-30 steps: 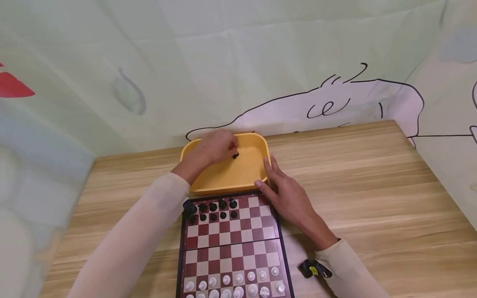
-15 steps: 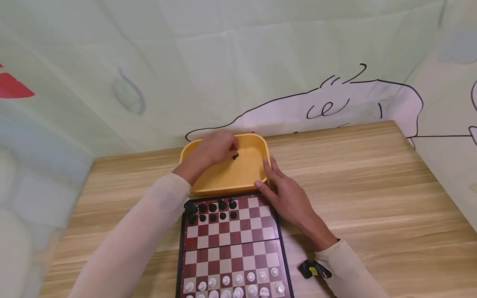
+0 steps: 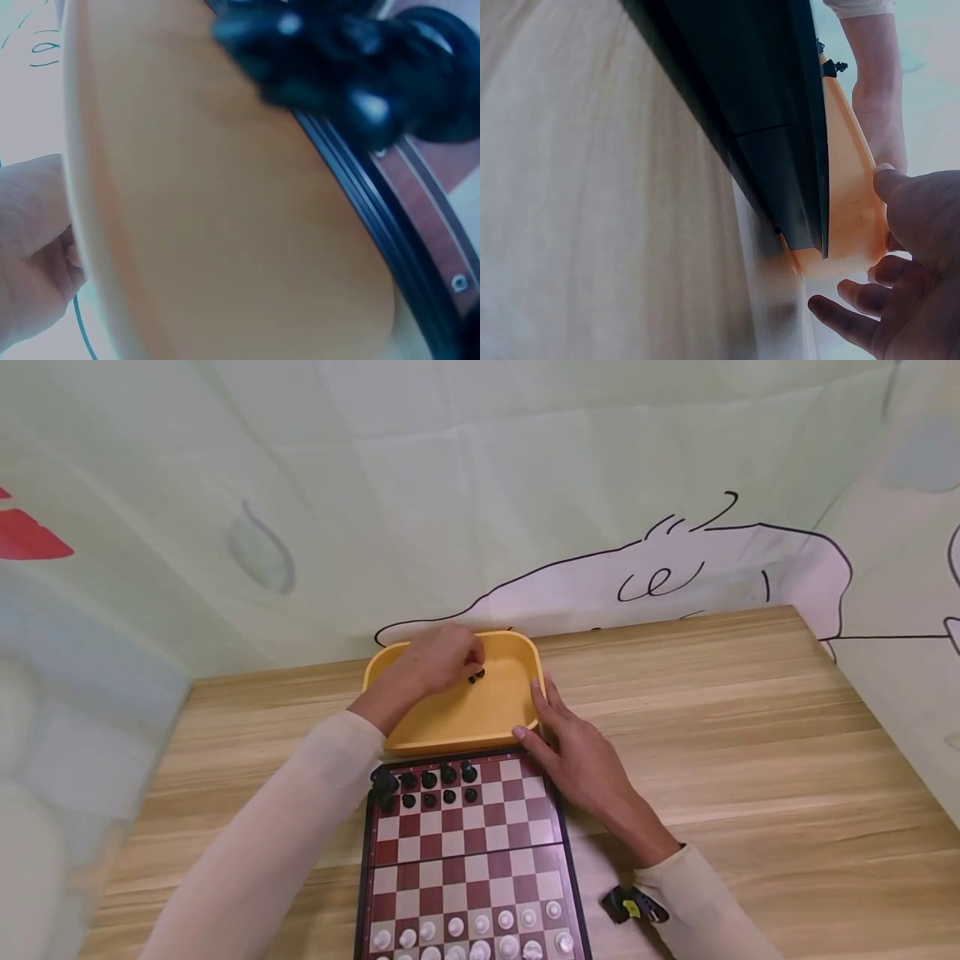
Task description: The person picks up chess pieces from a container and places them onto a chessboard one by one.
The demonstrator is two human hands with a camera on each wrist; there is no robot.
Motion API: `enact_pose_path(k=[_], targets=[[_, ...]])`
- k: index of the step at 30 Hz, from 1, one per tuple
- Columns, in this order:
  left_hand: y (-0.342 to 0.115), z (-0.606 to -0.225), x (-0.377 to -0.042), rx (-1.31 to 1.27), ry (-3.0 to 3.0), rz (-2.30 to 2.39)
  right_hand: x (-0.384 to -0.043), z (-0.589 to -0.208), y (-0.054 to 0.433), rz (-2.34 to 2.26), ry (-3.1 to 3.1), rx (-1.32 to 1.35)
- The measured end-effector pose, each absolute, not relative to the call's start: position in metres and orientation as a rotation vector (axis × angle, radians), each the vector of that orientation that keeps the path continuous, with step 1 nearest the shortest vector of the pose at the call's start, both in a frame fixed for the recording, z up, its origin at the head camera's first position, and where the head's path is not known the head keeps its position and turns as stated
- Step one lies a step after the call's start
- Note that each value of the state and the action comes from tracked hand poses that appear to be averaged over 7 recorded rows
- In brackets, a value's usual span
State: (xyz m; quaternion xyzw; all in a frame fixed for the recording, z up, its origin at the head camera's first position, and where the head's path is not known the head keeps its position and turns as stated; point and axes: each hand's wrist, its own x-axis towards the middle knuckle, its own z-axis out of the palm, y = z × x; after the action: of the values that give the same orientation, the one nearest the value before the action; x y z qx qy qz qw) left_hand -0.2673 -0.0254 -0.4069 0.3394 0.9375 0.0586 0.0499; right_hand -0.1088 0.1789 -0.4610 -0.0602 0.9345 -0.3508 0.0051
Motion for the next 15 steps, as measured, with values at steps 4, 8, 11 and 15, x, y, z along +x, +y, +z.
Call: enact_pose_path(k=[4,8,11,15], targets=[[-0.025,-0.402,-0.266,1.031,2.85,0.235,-0.109,-0.46,0.179,-1.096,2.929,-0.194],[-0.024,-0.396,-0.262,1.017,2.846,0.259,-0.109,-0.459,0.179,-1.099,2.927,-0.194],[-0.024,-0.392,-0.259,1.011,2.853,0.271,-0.11,-0.459,0.178,-1.096,2.928,-0.194],[-0.026,-0.388,-0.255,1.02,2.864,0.286,-0.11,-0.46,0.178,-1.092,2.927,-0.199]])
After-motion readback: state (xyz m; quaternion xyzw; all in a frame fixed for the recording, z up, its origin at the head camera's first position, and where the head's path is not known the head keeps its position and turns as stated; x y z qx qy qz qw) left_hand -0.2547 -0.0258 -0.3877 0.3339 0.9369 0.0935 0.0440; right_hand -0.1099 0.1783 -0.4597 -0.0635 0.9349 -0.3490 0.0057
